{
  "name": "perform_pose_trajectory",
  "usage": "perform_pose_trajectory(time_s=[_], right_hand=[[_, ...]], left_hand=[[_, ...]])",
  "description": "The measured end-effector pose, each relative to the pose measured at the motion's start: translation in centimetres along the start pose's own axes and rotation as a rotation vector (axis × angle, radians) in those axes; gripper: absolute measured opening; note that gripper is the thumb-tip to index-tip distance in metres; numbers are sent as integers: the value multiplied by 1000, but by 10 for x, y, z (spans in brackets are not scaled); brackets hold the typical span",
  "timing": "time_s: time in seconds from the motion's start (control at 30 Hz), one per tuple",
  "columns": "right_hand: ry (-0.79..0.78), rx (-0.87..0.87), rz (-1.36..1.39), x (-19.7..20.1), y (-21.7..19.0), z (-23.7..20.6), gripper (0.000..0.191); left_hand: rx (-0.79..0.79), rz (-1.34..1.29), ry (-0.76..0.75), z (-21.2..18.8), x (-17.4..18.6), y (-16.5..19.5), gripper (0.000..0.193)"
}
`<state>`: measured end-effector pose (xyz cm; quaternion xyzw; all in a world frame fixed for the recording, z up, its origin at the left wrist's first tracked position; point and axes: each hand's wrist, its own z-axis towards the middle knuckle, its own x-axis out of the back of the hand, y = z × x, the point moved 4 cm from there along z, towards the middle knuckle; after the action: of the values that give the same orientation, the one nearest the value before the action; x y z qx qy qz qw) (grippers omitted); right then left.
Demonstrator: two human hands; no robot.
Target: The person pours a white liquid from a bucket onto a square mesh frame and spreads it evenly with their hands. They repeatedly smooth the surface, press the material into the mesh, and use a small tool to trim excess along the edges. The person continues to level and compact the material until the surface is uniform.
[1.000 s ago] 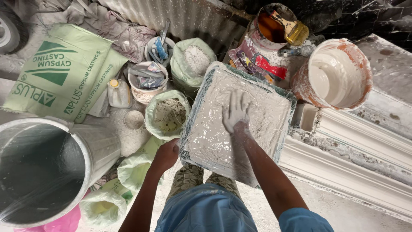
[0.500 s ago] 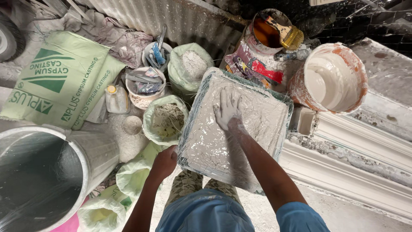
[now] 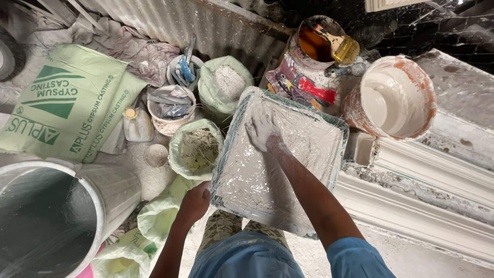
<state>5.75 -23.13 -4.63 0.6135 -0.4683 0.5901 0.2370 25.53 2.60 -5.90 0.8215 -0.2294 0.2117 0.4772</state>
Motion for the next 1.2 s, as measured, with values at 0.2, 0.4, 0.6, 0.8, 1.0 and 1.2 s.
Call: perform_pose_trajectory(time_s=[0.2, 0.4, 0.6, 0.8, 1.0, 1.2], right_hand=[[58, 18, 16, 15, 10, -17, 73], [93, 10, -27, 34, 42, -76, 76], [-169, -10, -212, 34, 85, -118, 78], [-118, -126, -308, 19, 79, -114, 83], [-23, -36, -179, 25, 82, -99, 73], [-99, 133, -91, 19, 66, -82, 76]], left_hand=[[-3, -14, 9, -1, 1, 0, 45], [-21, 25, -10, 3, 0, -3, 47], [-11, 23, 4, 5, 1, -6, 45], [-36, 59, 9, 7, 3, -6, 45], [26, 83, -7, 8, -2, -15, 47], [7, 85, 51, 6, -6, -17, 47]])
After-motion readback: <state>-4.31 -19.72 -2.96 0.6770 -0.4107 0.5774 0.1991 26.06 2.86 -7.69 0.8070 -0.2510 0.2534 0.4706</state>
